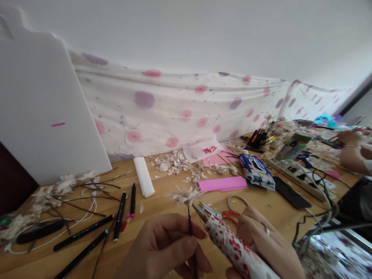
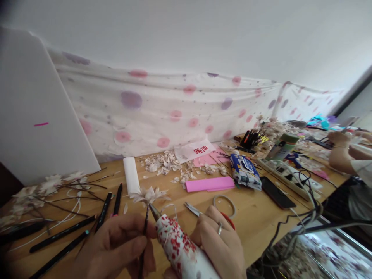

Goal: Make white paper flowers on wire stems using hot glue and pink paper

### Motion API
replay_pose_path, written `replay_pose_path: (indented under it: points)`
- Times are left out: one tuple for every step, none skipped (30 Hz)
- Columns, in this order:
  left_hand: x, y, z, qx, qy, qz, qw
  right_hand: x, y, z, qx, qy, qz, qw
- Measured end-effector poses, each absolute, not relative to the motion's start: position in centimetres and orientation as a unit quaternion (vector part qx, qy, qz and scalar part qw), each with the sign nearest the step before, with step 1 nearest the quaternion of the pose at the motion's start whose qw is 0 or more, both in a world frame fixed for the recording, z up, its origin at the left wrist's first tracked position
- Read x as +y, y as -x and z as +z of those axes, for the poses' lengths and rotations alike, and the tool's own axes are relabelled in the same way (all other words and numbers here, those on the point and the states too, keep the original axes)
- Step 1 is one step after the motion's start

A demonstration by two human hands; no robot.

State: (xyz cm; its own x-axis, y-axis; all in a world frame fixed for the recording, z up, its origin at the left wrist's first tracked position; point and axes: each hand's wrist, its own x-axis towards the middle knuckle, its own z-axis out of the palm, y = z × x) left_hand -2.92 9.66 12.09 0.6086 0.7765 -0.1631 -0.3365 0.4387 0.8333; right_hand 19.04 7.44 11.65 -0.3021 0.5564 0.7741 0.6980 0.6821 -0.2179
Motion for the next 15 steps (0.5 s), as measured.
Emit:
replay_pose_path:
  points:
    - [9.7, 2.9, 12.1, 0.268, -0.401, 0.343, 0.806, 7.3, -19.0, 11.6, -0.801, 0.398, -0.074, 0.441]
    - [9.6, 2.8, 12.0, 0.260, -0.402, 0.339, 0.810, 7.2, -18.8, 11.5, -0.796, 0.411, -0.065, 0.440]
    - [9.6, 2.8, 12.0, 0.257, -0.403, 0.335, 0.812, 7.0, -18.6, 11.4, -0.784, 0.426, -0.061, 0.449]
    - [9.6, 2.7, 12.0, 0.259, -0.403, 0.333, 0.812, 6.9, -18.3, 11.1, -0.766, 0.438, -0.062, 0.466]
    - [9.6, 2.7, 12.0, 0.261, -0.404, 0.332, 0.812, 6.8, -18.1, 10.9, -0.750, 0.448, -0.065, 0.483]
    - [9.6, 2.7, 12.0, 0.262, -0.403, 0.333, 0.811, 6.8, -17.8, 10.7, -0.738, 0.453, -0.068, 0.495]
    - [9.6, 2.7, 11.9, 0.261, -0.403, 0.335, 0.811, 6.8, -17.6, 10.5, -0.733, 0.456, -0.070, 0.499]
    - [9.7, 2.7, 11.8, 0.256, -0.403, 0.337, 0.811, 6.7, -17.5, 10.4, -0.732, 0.458, -0.072, 0.500]
    - [9.7, 2.7, 11.7, 0.250, -0.403, 0.340, 0.812, 6.7, -17.4, 10.3, -0.731, 0.460, -0.074, 0.498]
    - [9.8, 2.7, 11.5, 0.241, -0.404, 0.343, 0.813, 6.7, -17.4, 10.2, -0.730, 0.463, -0.075, 0.496]
    - [9.8, 2.8, 11.5, 0.234, -0.404, 0.343, 0.815, 6.7, -17.4, 10.2, -0.730, 0.466, -0.075, 0.494]
    - [9.9, 2.8, 11.4, 0.231, -0.402, 0.344, 0.817, 6.8, -17.4, 10.2, -0.731, 0.467, -0.076, 0.491]
    - [9.9, 2.8, 11.5, 0.232, -0.399, 0.346, 0.817, 6.8, -17.5, 10.3, -0.733, 0.468, -0.080, 0.488]
    - [9.9, 2.8, 11.5, 0.236, -0.396, 0.348, 0.816, 6.7, -17.6, 10.3, -0.734, 0.468, -0.084, 0.485]
    - [9.9, 2.8, 11.6, 0.238, -0.394, 0.349, 0.816, 6.7, -17.7, 10.4, -0.736, 0.469, -0.089, 0.481]
